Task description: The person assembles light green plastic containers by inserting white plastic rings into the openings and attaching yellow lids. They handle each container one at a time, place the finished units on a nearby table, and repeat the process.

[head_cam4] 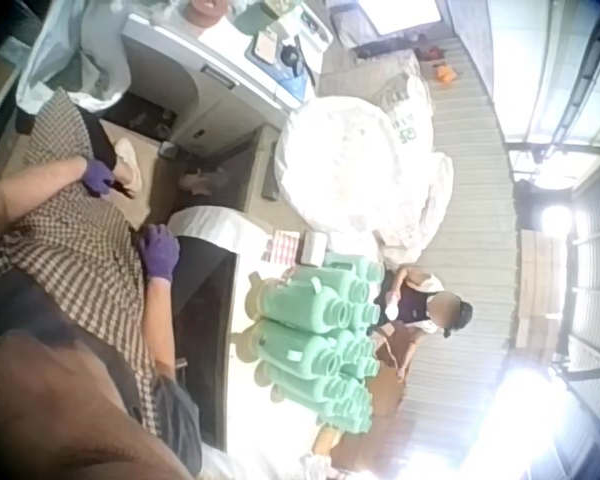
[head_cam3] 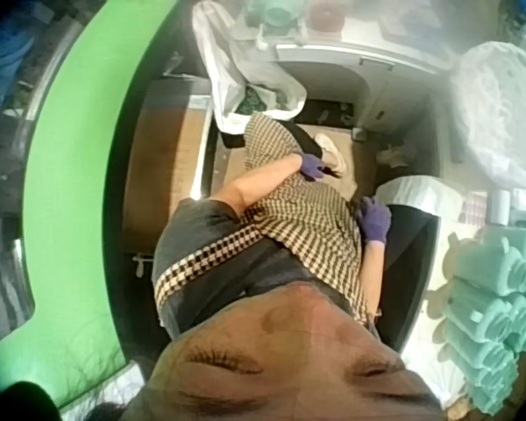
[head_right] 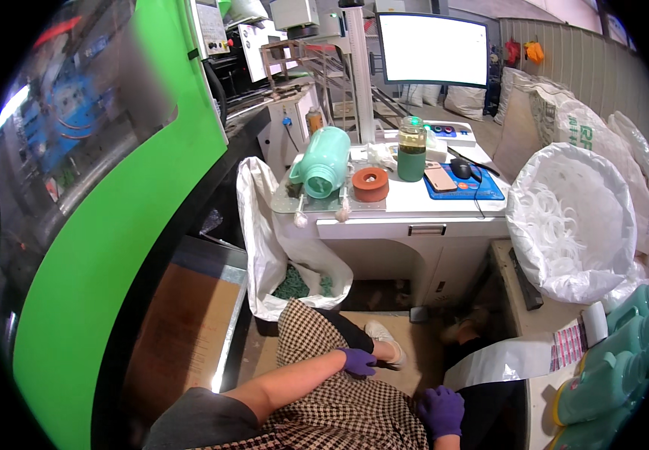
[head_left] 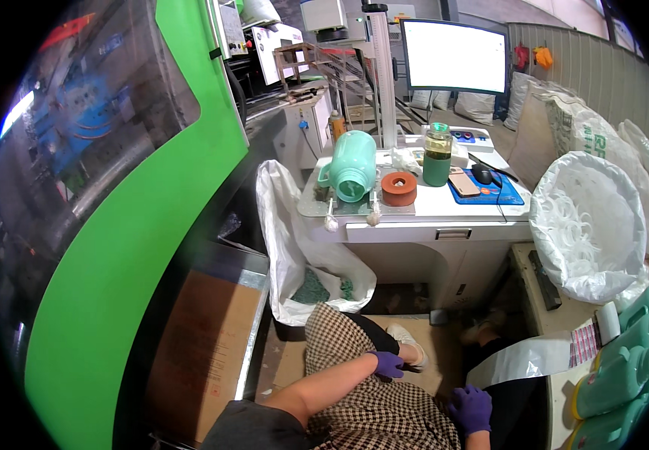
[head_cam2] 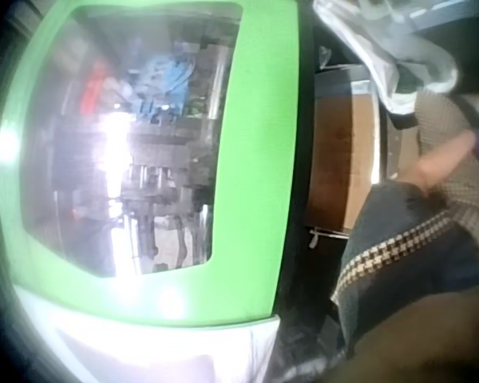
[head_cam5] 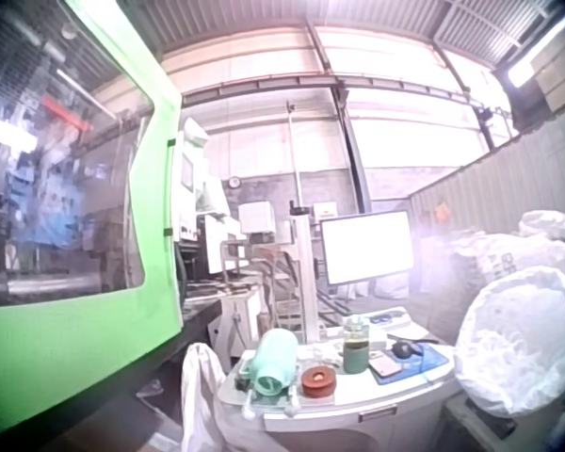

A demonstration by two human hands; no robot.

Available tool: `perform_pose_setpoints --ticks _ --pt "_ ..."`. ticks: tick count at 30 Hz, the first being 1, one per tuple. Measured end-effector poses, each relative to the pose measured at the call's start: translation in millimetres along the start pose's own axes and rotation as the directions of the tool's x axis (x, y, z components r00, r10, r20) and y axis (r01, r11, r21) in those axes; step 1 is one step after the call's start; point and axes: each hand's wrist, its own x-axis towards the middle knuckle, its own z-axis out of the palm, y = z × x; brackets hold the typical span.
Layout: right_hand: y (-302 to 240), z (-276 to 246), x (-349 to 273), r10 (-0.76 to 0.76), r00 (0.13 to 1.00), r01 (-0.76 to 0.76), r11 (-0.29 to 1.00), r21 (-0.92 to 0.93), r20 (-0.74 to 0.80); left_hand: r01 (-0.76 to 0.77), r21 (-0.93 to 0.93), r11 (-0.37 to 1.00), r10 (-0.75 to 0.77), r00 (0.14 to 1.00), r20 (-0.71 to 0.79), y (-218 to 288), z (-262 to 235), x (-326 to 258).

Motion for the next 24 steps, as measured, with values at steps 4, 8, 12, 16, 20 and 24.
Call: perform_pose_setpoints --ticks 4,8,12,16,20,24 --pt "0.3 2.1 0.2 -0.014 0.999 0.014 1.0 0.008 -0.034 0.003 -0.015 1.0 -0.003 1.0 -0.011 -1.7 2.6 1.4" --pt "0.4 2.6 0.7 -0.011 0.999 0.012 1.0 0.011 -0.036 -0.007 -0.027 1.0 0.006 1.0 -0.028 -3.2 4.2 1.5" --pt "-0.7 -0.7 0.1 -0.004 1.0 0.005 1.0 0.014 -0.026 -0.01 -0.017 1.0 0.01 1.0 -0.01 1.2 -0.1 -1.2" --pt "-2.3 -5.0 0.3 0.004 1.0 -0.004 1.0 0.021 0.0 -0.006 -0.035 0.999 0.006 1.0 -0.002 3.1 -3.5 -4.1" --pt "-2.1 -3.7 -0.6 0.002 1.0 -0.002 1.0 0.026 -0.004 -0.022 0.001 1.0 0.022 0.999 -0.029 1.9 -0.6 -3.7" --pt "-3.9 -6.1 -0.2 0.01 1.0 -0.01 1.0 0.027 0.005 -0.022 -0.003 1.0 0.022 0.999 -0.038 -0.9 2.9 -0.1"
